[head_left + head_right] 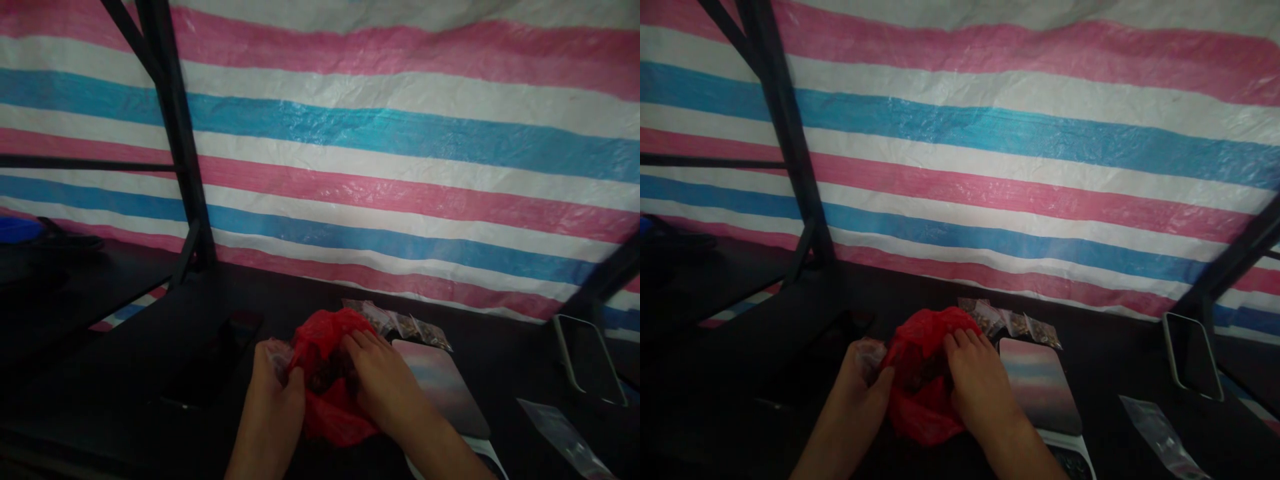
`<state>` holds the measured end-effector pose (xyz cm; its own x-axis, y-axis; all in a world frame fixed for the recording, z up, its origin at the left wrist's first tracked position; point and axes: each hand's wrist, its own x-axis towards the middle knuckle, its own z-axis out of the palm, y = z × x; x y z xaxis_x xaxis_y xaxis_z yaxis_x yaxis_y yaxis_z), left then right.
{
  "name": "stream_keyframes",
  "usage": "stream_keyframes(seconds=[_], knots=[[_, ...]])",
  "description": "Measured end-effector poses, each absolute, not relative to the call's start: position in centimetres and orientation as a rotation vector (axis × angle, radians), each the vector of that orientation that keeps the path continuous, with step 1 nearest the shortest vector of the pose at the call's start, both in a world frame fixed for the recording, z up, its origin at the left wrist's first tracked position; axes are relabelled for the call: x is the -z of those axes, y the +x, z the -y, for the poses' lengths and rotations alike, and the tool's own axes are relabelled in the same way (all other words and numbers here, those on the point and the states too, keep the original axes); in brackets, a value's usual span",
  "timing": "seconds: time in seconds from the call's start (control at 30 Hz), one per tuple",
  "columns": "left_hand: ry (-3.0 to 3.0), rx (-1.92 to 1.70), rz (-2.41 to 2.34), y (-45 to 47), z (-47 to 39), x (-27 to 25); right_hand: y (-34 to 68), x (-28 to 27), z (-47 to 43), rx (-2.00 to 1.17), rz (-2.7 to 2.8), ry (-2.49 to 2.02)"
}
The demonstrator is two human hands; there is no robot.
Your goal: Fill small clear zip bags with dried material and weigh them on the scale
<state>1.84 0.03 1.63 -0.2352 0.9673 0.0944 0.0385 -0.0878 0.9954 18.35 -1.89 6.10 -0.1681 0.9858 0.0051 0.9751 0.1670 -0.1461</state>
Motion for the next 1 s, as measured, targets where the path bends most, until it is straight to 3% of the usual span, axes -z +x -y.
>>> stream_keyframes(seconds=[0.23, 0.57, 1.0], knots=[[1.149, -1.339, -1.244, 2.5, 0.5, -0.4, 18.6, -5.5, 2.0, -0.279, 2.35, -1.756], [0.828, -1.397, -1.102, 2.1, 0.1, -3.5, 17.8, -6.0, 2.5, -0.461, 2.28, -1.732], [1.232, -1.471, -1.088, 1.1, -1.2, -2.3, 18.8, -4.2, 1.8, -1.042, 1.551, -1.272]])
